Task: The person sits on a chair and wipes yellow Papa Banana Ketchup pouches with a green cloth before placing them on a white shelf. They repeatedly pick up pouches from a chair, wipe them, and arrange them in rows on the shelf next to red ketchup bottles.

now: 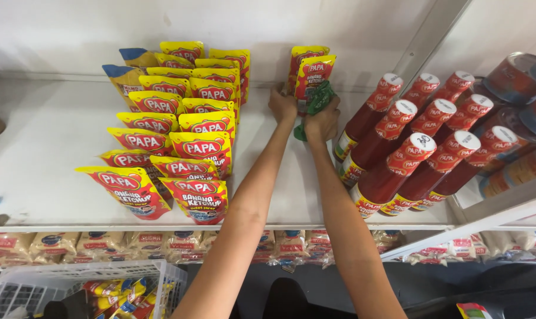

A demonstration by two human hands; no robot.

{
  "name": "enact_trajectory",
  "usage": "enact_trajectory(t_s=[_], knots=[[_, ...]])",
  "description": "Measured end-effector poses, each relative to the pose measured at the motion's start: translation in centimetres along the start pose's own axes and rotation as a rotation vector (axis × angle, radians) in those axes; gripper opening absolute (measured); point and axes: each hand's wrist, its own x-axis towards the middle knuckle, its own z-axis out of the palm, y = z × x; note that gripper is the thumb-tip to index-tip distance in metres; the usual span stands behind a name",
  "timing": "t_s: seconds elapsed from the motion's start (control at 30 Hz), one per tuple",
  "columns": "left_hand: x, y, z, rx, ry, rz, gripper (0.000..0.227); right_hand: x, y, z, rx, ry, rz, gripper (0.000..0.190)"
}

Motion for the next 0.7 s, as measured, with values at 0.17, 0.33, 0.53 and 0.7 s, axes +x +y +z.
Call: enact_trajectory(t_s=[0.17, 0.33, 0.53, 0.7], knots=[[-2.8, 1.5, -0.7, 0.101, 0.060, 0.025, 0.036, 1.7, 1.7, 1.6, -0.036, -0.045, -0.007, 0.075], [-2.5, 0.8, -0.3, 0.229, -0.070, 0.057, 0.039, 1.7, 1.4, 1.4, -0.071, -0.076, -0.021, 0.072], [-3.4, 0.8, -1.2, 0.227, -0.130, 0.125, 0.030, -1.0, -0.9, -1.8, -0.068, -0.044, 0.000, 0.058], [-5.0, 3.0, -3.8, 0.315, -0.220, 0.160, 0.030, -1.8, -1.3, -2.0, -0.067, -0.049, -0.034, 0.058]])
